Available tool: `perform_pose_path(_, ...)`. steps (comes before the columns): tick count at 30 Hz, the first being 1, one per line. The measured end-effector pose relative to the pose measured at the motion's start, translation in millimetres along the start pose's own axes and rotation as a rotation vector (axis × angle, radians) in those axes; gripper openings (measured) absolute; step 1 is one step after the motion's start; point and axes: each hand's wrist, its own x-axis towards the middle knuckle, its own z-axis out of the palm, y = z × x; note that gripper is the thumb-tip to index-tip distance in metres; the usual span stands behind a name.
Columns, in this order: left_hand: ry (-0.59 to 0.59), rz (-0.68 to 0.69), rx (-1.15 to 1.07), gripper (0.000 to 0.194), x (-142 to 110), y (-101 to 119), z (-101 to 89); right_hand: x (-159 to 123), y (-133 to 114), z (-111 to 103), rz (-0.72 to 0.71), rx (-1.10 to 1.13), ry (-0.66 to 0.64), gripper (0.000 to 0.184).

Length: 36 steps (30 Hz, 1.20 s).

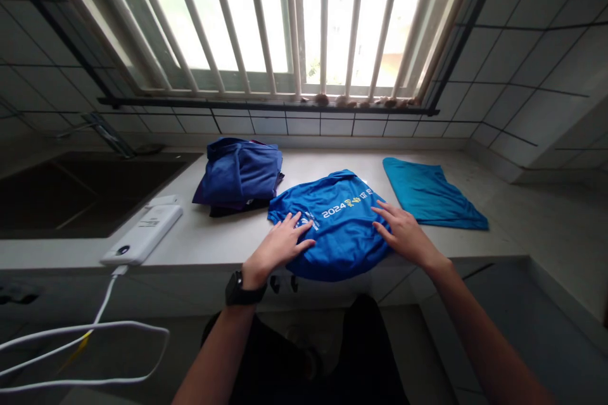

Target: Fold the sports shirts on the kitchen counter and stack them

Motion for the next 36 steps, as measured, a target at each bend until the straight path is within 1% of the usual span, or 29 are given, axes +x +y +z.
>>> perform_pose_path(2,-0.005,0.006,-0.008,0.048,0,-8,6.6,-1,2,8,0.044,-0.05,-0.066,0.046)
perform_pose_path(3,0.005,-0.004,-0.015,0.045,-1,-13,6.6,-2,2,9,0.048,-0.061,-0.106,0.046)
perform_pose_path(4,0.018,-0.022,-0.022,0.042,-3,-18,4.6,-4,0,8,0.037,-0.057,-0.14,0.045)
perform_pose_path(6,0.051,-0.059,-0.025,0.036,-11,-21,-3.1,-9,-3,-1,-0.004,-0.003,-0.181,0.043)
perform_pose_path(7,0.071,-0.055,-0.03,0.034,-18,-19,-7.0,-12,-4,-7,-0.025,0.039,-0.193,0.043)
perform_pose_path(9,0.094,0.023,-0.074,0.034,-36,-10,-11.5,-16,-2,-16,-0.061,0.12,-0.184,0.042)
perform_pose_path(10,0.087,0.082,-0.11,0.04,-45,-3,-11.3,-18,0,-18,-0.074,0.146,-0.158,0.041)
perform_pose_path(11,0.066,0.134,-0.141,0.053,-53,3,-9.5,-20,2,-17,-0.085,0.163,-0.131,0.041)
perform_pose_path(13,0.017,0.202,-0.171,0.081,-65,12,-2.6,-25,8,-7,-0.095,0.165,-0.114,0.048)
perform_pose_path(14,0.003,0.217,-0.169,0.09,-69,15,1.4,-28,10,0,-0.091,0.155,-0.129,0.054)
perform_pose_path(15,0.001,0.224,-0.162,0.093,-71,15,5.1,-30,11,8,-0.081,0.139,-0.151,0.057)
perform_pose_path(17,0.015,0.228,-0.145,0.089,-71,14,10.3,-33,13,22,-0.055,0.102,-0.184,0.06)
perform_pose_path(19,0.033,0.219,-0.125,0.078,-67,12,12.4,-31,14,30,-0.027,0.069,-0.193,0.061)
perform_pose_path(21,0.038,0.206,-0.101,0.066,-61,11,12.3,-22,16,33,-0.002,0.041,-0.213,0.062)
perform_pose_path(23,0.03,0.191,-0.086,0.06,-53,12,11.5,-4,21,33,0.01,0.027,-0.254,0.063)
perform_pose_path(27,0.019,0.16,-0.077,0.063,-34,17,10.3,49,33,31,0.037,0.007,-0.342,0.062)
perform_pose_path(30,0.032,0.114,-0.051,0.058,-18,24,8.7,92,36,25,0.051,-0.048,-0.371,0.059)
perform_pose_path(32,0.042,0.096,-0.029,0.052,-13,30,6.9,113,35,19,0.043,-0.072,-0.394,0.054)
perform_pose_path(34,0.058,0.066,0.0,0.048,-14,35,6.1,125,31,15,0.044,-0.092,-0.349,0.047)
perform_pose_path(36,0.095,-0.049,0.03,0.052,-20,40,8.1,127,27,15,0.015,-0.101,-0.236,0.048)
